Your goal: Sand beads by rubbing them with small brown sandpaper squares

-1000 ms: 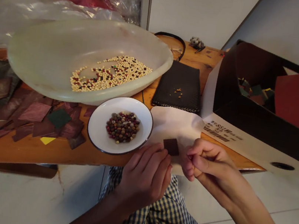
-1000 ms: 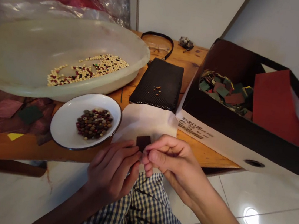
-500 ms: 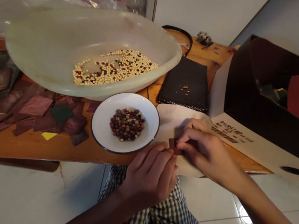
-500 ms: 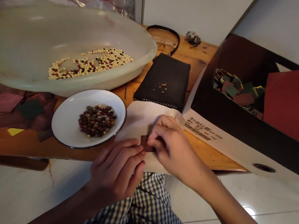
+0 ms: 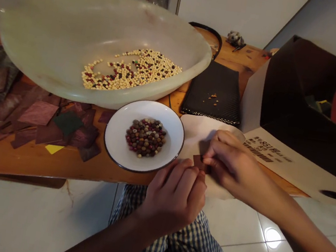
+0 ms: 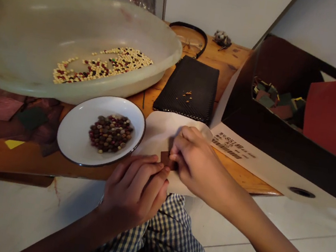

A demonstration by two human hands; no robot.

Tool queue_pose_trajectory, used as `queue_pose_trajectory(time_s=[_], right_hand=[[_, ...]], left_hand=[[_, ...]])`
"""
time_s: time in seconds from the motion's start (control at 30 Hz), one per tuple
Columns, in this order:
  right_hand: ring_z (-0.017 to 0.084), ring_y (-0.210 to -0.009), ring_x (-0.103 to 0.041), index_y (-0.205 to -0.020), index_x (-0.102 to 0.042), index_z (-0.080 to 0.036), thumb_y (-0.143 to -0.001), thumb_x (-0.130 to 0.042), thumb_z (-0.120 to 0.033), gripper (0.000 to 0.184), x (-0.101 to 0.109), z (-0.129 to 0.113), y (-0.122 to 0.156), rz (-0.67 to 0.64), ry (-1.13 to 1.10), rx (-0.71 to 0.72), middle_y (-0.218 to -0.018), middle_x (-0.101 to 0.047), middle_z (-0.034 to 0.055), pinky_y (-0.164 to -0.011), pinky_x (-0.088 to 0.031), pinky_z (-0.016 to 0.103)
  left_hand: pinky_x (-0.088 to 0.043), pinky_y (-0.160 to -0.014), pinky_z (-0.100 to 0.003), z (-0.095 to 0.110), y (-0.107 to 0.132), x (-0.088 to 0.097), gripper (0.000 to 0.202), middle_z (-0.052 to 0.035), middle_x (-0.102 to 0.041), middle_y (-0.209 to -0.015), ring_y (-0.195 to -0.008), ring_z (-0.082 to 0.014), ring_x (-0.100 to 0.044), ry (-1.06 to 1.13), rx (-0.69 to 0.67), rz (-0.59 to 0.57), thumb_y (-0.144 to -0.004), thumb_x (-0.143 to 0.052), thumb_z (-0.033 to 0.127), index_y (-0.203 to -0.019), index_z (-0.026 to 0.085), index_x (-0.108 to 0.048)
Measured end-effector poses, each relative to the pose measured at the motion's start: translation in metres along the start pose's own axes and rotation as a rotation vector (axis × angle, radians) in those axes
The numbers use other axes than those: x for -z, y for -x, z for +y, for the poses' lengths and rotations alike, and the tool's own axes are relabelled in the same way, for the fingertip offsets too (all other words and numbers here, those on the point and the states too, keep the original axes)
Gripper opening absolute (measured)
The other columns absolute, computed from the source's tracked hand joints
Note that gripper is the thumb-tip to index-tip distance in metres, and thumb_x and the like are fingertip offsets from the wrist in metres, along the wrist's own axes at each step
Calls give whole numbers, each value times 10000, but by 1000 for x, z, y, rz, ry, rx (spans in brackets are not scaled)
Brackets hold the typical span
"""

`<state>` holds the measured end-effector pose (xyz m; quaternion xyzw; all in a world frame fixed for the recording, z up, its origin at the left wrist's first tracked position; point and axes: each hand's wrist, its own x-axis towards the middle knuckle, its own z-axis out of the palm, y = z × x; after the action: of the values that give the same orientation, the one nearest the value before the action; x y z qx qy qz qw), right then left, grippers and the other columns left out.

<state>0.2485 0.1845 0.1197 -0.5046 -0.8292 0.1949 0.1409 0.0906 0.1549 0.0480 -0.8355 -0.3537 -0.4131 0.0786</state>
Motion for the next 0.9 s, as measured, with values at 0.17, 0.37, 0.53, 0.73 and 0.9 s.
queue_pose_trajectory(time_s=[0.17, 0.37, 0.53, 0.73, 0.9], right_hand=[[192, -813, -452, -736, -463, -181, -759, -446, 3, 186, -3, 0, 1, -5, -27, 8, -816, -467, 47, -712, -386, 306], [187, -810, -456, -738, -459, -176, -768, -447, 2, 181, -5, 1, 3, -15, -50, -3, -822, -469, 48, -718, -391, 307], [199, -812, -462, -723, -464, -179, -760, -461, -8, 174, -3, 2, 2, 27, 5, 5, -817, -481, 53, -734, -386, 327], [193, -801, -460, -728, -471, -169, -737, -463, 15, 185, -2, 0, -2, 16, 24, 17, -801, -483, 51, -728, -384, 316], [181, -791, -459, -736, -473, -165, -728, -464, 25, 190, -2, 0, -2, -31, -4, 16, -814, -480, 53, -700, -387, 292]], left_hand=[[-524, -782, -362, 0, 1, 0, 153, -52, -714, -829, -886, -210, -668, 2, 1, 6, -732, -668, 158, -877, 110, -673], [-522, -789, -356, -1, 2, 0, 169, -49, -726, -863, -897, -203, -668, 5, -8, 15, -738, -667, 163, -898, 111, -680], [-530, -786, -353, -1, 2, 0, 170, -49, -728, -854, -894, -204, -672, 16, -7, 21, -734, -674, 154, -897, 106, -682], [-522, -793, -347, -3, 5, -1, 158, -55, -733, -879, -919, -204, -672, 9, -32, 29, -742, -668, 158, -889, 102, -682], [-516, -815, -349, -4, 6, -1, 176, -57, -734, -901, -951, -208, -665, 16, -47, 18, -743, -664, 157, -909, 98, -682]])
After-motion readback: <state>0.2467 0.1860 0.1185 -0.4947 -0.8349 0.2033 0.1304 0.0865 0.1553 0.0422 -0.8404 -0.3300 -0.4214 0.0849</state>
